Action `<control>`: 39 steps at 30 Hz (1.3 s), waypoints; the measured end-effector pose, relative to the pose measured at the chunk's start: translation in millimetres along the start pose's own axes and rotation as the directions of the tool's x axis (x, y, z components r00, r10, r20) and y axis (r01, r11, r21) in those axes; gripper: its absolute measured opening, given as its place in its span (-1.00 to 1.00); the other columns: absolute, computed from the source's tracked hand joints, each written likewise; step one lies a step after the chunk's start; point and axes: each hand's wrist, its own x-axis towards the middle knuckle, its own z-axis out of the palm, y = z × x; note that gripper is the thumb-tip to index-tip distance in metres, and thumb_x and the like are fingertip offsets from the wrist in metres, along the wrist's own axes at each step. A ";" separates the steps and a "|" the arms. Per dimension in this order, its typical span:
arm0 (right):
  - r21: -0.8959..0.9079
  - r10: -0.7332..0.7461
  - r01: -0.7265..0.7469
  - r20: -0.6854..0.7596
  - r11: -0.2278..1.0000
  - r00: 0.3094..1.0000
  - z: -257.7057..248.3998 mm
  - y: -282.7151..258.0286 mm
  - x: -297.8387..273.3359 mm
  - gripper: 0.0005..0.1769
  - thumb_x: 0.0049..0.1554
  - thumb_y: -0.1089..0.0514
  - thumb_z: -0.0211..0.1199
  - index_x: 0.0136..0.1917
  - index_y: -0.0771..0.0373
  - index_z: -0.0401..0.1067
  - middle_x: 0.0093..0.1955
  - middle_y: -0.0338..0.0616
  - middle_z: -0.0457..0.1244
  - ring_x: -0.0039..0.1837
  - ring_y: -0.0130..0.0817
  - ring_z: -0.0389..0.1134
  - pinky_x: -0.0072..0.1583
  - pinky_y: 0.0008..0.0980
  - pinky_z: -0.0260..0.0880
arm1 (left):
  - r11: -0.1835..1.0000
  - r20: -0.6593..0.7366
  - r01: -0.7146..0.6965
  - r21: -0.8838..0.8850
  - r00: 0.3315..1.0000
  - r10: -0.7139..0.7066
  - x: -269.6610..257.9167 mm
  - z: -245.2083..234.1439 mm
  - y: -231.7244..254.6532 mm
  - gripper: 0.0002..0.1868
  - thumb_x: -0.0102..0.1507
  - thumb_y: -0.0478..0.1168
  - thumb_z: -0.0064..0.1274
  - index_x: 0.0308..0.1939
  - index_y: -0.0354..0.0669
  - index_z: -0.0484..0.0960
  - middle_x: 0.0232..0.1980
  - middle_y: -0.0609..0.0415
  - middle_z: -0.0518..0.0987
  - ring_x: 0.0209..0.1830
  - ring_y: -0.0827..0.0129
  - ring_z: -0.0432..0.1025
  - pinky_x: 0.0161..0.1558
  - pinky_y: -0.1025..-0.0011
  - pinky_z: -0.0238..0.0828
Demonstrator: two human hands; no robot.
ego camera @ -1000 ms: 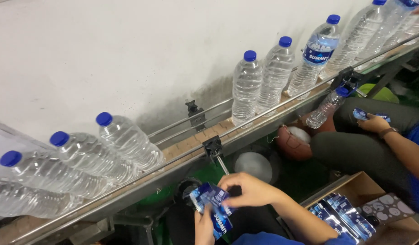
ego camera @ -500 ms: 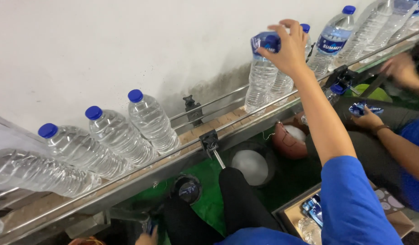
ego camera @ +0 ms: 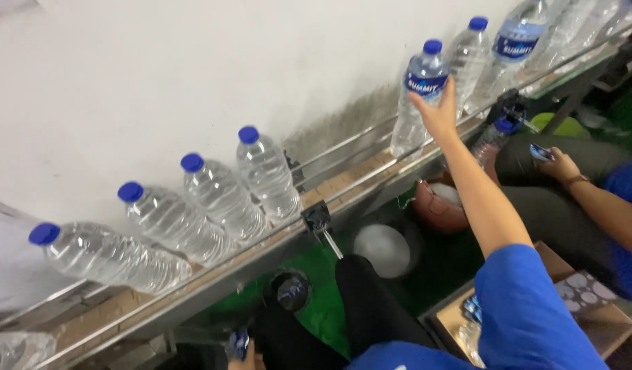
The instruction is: Manually applying plastic labels to the necks of water bottles on a moving conveyor belt.
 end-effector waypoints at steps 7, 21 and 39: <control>-0.003 0.006 -0.007 -0.054 1.000 0.999 -2.8 -29.0 4.9 -0.18 0.13 -0.10 0.52 0.43 0.21 0.13 0.37 0.00 0.16 0.37 -0.14 0.22 0.32 -0.14 0.25 | 0.994 0.117 -0.094 -0.058 0.988 0.101 -23.9 1.0 29.9 -0.40 0.24 0.18 0.11 -0.59 -0.29 0.79 -0.70 -0.10 0.64 -0.70 0.28 0.53 -0.37 0.46 0.49; -0.345 0.249 -0.244 -0.031 0.906 0.968 -15.9 -18.0 -5.9 0.00 0.09 -0.40 0.44 0.48 0.26 0.16 0.43 0.09 0.22 0.45 0.03 0.20 0.40 0.10 0.15 | 0.872 0.374 0.094 -0.481 0.921 0.108 -49.5 10.6 9.3 -0.81 0.28 -0.51 0.01 -0.06 -0.59 0.61 -0.32 -0.49 0.70 -0.45 -0.20 0.61 -0.27 0.09 0.60; -0.688 0.455 -0.288 0.069 0.666 0.888 -23.9 -63.8 20.9 0.00 0.10 -0.23 0.50 0.53 0.30 0.08 0.41 0.14 0.17 0.39 0.21 0.18 0.29 0.17 0.29 | 0.811 0.411 0.238 -0.535 0.912 0.004 -65.9 -57.0 -14.2 -0.67 0.22 -0.50 0.14 0.07 -0.53 0.64 -0.04 -0.44 0.75 -0.18 -0.26 0.66 0.06 -0.05 0.54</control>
